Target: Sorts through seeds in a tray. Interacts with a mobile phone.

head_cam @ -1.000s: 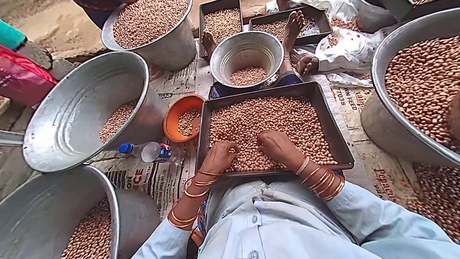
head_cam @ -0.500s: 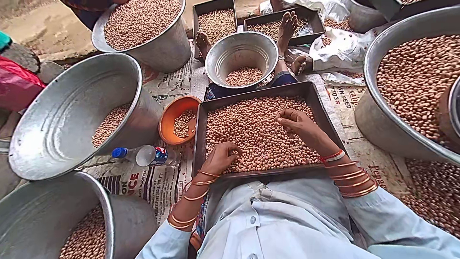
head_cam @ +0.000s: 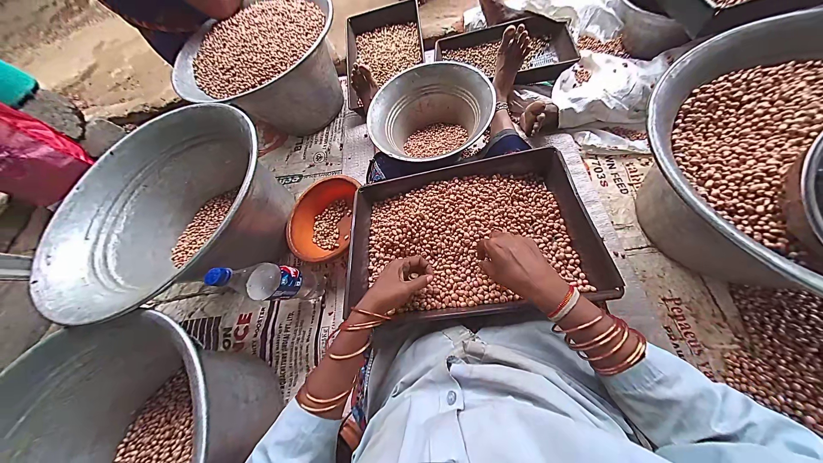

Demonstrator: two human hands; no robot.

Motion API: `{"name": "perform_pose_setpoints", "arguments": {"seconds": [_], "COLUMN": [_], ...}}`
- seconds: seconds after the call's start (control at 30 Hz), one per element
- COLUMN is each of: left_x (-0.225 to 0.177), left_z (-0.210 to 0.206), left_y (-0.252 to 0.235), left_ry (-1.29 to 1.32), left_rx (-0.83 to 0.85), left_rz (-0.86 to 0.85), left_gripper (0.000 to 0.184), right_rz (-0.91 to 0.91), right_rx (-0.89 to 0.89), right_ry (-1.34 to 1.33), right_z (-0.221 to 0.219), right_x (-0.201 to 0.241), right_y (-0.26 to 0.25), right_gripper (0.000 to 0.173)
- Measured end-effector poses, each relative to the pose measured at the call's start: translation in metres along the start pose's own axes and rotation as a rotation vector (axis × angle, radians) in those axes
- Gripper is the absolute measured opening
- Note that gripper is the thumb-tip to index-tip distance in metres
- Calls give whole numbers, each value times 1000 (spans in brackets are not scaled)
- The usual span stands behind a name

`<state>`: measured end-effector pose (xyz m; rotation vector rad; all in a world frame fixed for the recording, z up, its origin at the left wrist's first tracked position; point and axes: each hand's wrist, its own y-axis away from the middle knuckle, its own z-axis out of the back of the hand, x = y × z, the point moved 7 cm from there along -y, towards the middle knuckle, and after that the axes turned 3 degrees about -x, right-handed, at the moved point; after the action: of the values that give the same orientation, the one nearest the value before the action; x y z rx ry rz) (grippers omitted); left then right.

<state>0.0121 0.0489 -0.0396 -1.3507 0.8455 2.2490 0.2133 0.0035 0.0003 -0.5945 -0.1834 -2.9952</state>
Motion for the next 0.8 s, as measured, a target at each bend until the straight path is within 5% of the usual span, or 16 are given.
{"name": "perform_pose_setpoints", "arguments": {"seconds": [0.17,0.27,0.33,0.4,0.5,0.6,0.7,0.8], "left_x": [-18,-27,-21,-17,-26,-41,-35,-6], "left_z": [-42,-44,-22,24,114,163,142,95], "left_y": [-1,3,-4,-9,-1,12,11,9], "left_ry": [354,390,189,-143,-546,-803,-696,-657], "left_rx": [303,297,237,80,-383,-655,-477,-63], "left_rz": [54,75,94,94,127,85,78,376], "left_gripper": [20,30,16,4,2,25,36,44], "right_rz": [251,313,295,221,8,-269,-520,-593], "right_rx": [49,34,-3,2,37,63,89,203], "right_ry": [-163,-179,-177,-154,-76,-18,49,78], "right_z": [12,15,19,22,26,37,49,43], "right_x": [63,90,85,62,12,-38,-77,-98], "right_y": [5,13,14,13,18,27,38,45], "right_gripper": [13,15,17,19,22,33,46,44]}}
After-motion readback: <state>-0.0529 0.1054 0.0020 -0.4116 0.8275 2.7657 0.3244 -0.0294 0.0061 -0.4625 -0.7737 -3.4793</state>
